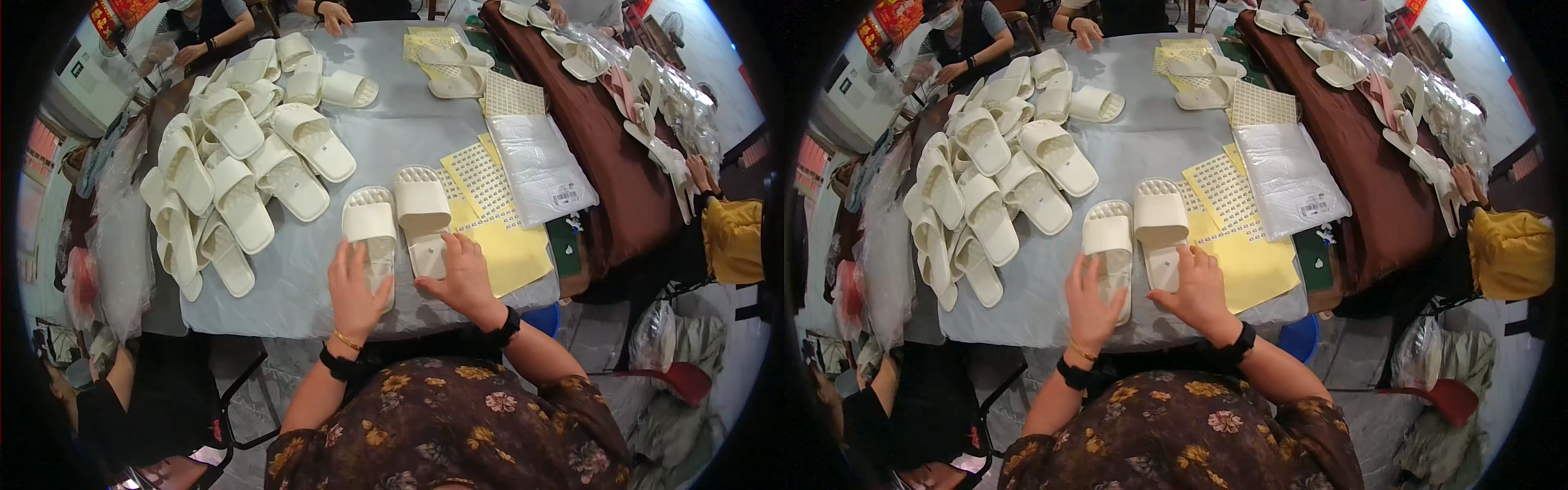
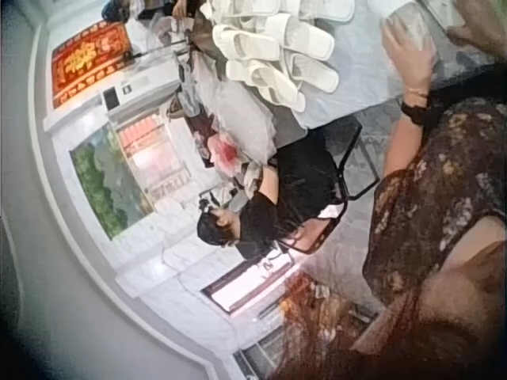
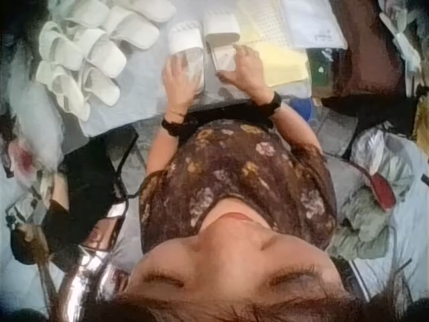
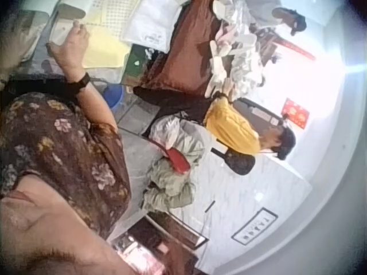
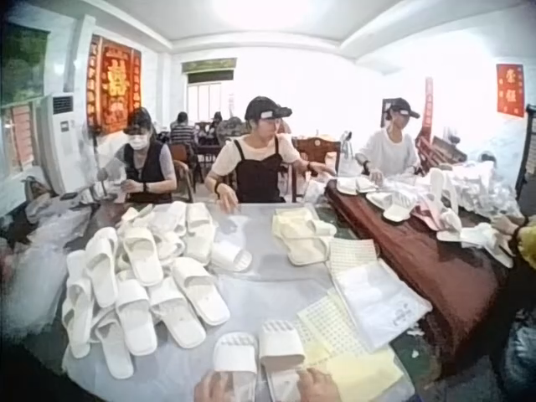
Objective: Inspecting, applying label stickers to the insoles, and sorting white disposable slippers in a manufacturing workshop.
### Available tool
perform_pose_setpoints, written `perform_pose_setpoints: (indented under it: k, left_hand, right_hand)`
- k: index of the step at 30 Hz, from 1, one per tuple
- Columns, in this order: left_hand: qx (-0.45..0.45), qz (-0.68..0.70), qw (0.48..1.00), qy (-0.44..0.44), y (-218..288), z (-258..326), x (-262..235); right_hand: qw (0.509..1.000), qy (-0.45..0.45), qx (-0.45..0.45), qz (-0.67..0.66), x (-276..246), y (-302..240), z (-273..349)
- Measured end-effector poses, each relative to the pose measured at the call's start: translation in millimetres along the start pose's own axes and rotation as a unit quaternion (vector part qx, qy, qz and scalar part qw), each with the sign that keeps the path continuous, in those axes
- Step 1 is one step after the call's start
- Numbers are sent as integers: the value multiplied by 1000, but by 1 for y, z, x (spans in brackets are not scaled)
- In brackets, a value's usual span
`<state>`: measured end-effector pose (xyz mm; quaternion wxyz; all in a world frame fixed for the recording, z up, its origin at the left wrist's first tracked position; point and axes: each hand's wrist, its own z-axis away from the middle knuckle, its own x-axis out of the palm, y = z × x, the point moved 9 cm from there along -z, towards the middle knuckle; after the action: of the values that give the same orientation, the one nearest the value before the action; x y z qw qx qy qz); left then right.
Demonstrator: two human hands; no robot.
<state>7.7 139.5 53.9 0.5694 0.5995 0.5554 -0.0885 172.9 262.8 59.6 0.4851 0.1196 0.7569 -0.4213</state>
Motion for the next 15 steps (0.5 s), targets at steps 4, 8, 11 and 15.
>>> perform_pose_setpoints:
  k: [4,8,11,15]
  left_hand:
    - [60,6,997,-49,14,17,13]
    - [76,-11,996,-45,16,26,16]
    - [77,-25,996,-47,28,26,13]
    - [100,-7,994,-41,31,19,14]
  right_hand:
    - [998,-21,38,56,17,-3,2]
    - [996,-32,24,85,21,-5,6]
    - [995,-48,-8,90,20,-5,17]
    - [999,-15,-35,31,4,-5,17]
